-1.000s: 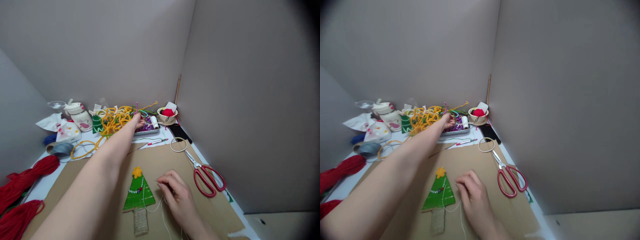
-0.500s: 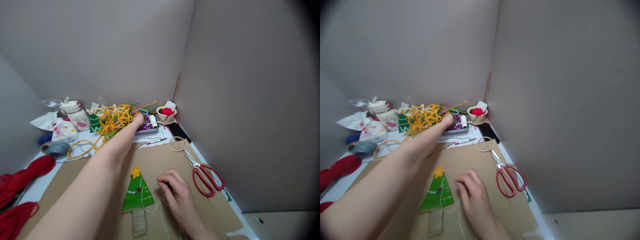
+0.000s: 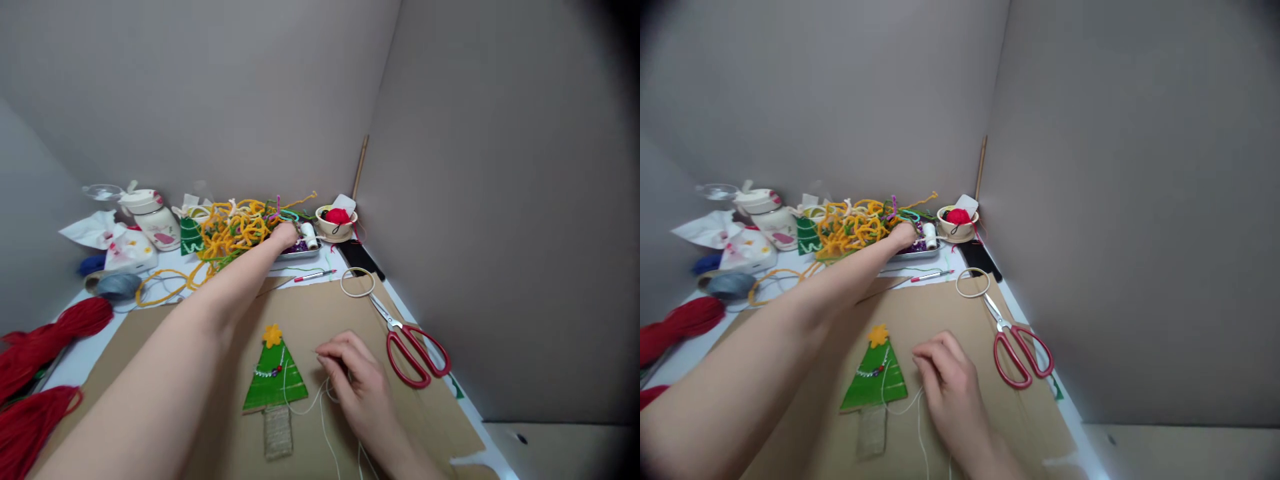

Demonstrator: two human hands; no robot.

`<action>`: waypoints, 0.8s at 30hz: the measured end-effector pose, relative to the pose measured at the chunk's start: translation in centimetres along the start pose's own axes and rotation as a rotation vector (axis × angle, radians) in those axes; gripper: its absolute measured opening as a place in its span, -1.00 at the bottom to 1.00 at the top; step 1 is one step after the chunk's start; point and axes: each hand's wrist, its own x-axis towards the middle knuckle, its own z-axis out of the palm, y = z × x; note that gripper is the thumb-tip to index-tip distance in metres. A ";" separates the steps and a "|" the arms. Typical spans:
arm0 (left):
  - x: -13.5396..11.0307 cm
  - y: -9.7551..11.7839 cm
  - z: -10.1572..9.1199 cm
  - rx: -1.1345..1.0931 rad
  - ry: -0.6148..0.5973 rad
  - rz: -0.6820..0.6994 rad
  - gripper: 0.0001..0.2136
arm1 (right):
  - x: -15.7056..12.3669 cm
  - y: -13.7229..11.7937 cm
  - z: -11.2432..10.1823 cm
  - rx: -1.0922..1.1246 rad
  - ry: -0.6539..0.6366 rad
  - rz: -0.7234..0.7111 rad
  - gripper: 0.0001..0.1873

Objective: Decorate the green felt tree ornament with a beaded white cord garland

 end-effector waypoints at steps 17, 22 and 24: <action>-32.8 -0.3 -0.1 -2.108 -0.313 -0.532 -0.87 | -0.3 -0.9 0.7 -0.012 0.039 -0.056 -0.87; -36.0 -1.8 3.5 -2.317 -0.150 -0.749 -0.86 | -1.3 -1.6 1.7 -0.019 -0.038 -0.133 -0.86; -36.5 -2.1 3.5 -2.338 -0.152 -0.758 -0.83 | -1.8 -1.8 2.0 -0.030 -0.101 -0.155 -0.85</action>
